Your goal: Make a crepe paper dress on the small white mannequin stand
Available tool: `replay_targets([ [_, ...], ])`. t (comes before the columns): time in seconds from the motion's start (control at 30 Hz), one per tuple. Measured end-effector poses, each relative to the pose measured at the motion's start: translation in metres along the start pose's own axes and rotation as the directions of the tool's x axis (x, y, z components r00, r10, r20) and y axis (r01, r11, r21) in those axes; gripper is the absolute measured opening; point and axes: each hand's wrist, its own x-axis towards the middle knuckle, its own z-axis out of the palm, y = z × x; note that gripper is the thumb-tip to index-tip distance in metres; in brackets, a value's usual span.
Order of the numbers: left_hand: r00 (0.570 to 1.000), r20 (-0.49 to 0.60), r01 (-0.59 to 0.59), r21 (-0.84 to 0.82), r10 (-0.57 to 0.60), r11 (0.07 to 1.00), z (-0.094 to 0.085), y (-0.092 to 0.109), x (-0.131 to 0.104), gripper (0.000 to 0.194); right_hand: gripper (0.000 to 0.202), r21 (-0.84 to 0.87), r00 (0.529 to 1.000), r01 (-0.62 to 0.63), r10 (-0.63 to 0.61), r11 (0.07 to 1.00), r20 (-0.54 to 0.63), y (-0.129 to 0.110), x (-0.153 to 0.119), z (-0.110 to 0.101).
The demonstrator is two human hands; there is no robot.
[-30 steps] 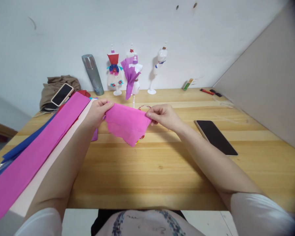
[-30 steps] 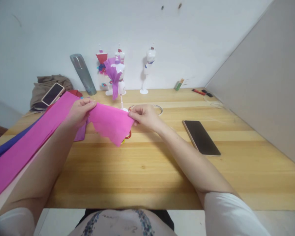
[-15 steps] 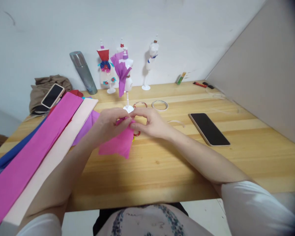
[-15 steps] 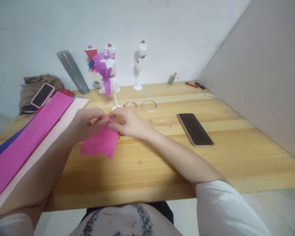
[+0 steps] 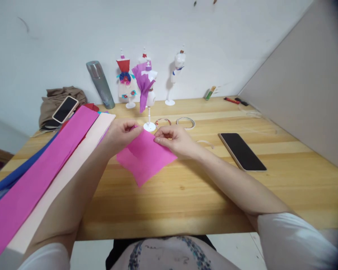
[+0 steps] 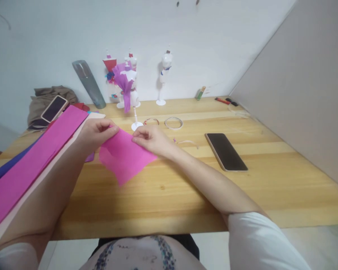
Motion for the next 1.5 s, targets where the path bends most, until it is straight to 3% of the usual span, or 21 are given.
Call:
replay_targets([
  [0.2,0.998,0.046,0.056,-0.052,-0.054,0.997,-0.002,-0.001,0.001,0.031,0.026,0.105,0.989,-0.103,0.091,0.989,0.113,0.005,0.002,0.003],
  [0.53,0.968,0.162,0.219,-0.177,-0.191,0.959,-0.013,-0.008,0.003,0.031,0.044,-0.035,0.989,-0.044,0.048,0.998,0.143,0.012,0.003,0.000],
  [0.7,0.966,0.178,0.215,-0.152,-0.188,0.965,-0.013,-0.016,0.005,0.032,0.044,-0.025,0.985,-0.046,0.049,0.999,0.167,0.013,0.002,0.001],
  [0.97,0.964,0.110,0.259,-0.197,-0.242,0.946,-0.009,-0.026,0.010,0.031,0.044,0.095,0.964,-0.199,0.177,0.975,0.199,0.019,0.007,-0.004],
  [1.2,0.961,0.023,0.278,-0.047,-0.277,0.960,-0.009,-0.047,0.016,0.028,0.030,0.120,0.903,-0.344,0.293,0.931,0.314,0.038,0.012,-0.009],
  [1.37,0.964,-0.031,0.265,-0.017,-0.266,0.964,-0.015,-0.057,0.018,0.031,0.025,0.134,0.841,-0.463,0.387,0.876,0.378,0.040,0.013,-0.013],
  [1.5,0.966,-0.037,0.255,0.002,-0.255,0.967,-0.017,-0.060,0.018,0.032,0.022,0.122,0.819,-0.497,0.419,0.859,0.392,0.040,0.012,-0.012],
])
